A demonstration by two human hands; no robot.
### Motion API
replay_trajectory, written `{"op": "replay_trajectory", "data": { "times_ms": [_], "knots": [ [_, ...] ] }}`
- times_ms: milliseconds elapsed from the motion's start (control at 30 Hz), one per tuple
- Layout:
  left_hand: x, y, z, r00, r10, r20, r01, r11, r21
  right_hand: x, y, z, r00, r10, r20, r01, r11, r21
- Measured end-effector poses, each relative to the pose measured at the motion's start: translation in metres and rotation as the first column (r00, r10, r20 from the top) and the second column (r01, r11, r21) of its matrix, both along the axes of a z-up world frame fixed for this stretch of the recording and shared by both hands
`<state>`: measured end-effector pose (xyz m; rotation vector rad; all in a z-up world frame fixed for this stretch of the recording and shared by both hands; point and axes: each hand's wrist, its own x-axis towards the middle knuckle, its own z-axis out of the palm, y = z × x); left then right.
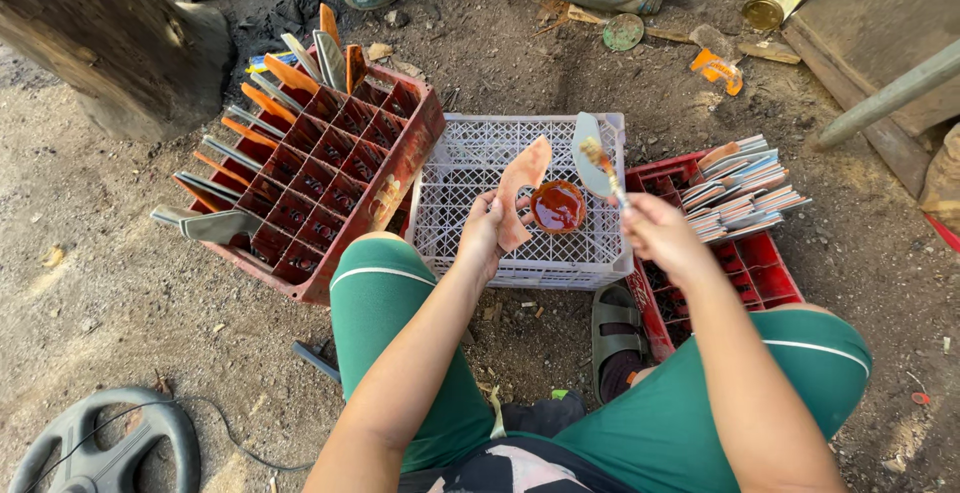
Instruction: The person sits on the ground and paints several curved metal parts with a reddish-brown liquid using a small brush. They dip the brush into a container, apply the coating to each part, and place the finished pieces into a red crate.
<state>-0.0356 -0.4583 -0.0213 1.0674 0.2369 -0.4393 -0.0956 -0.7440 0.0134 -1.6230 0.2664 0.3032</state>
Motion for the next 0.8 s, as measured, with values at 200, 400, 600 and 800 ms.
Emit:
{"op": "replay_trajectory", "data": {
  "times_ms": [200, 400, 600, 800],
  "knots": [
    [0.001, -0.009, -0.021, 0.995, -0.007, 0.095, 0.009, 1.000, -0.014, -0.004, 0.062, -0.019, 0.934, 0.047, 0.353, 0.146, 0.854, -0.500],
    [0.004, -0.011, -0.037, 0.985, -0.032, 0.168, 0.030, 0.999, 0.014, 0.008, 0.069, -0.021, 0.887, 0.010, 0.461, 0.296, 0.754, -0.586],
    [0.007, -0.016, -0.035, 0.986, -0.033, 0.164, 0.022, 0.998, 0.067, 0.005, 0.074, -0.038, 0.872, 0.096, 0.481, 0.240, 0.770, -0.590],
    [0.008, -0.019, -0.041, 0.982, -0.037, 0.186, 0.025, 0.997, 0.067, 0.009, 0.072, -0.037, 0.873, 0.097, 0.478, 0.262, 0.733, -0.628]
  ]
}}
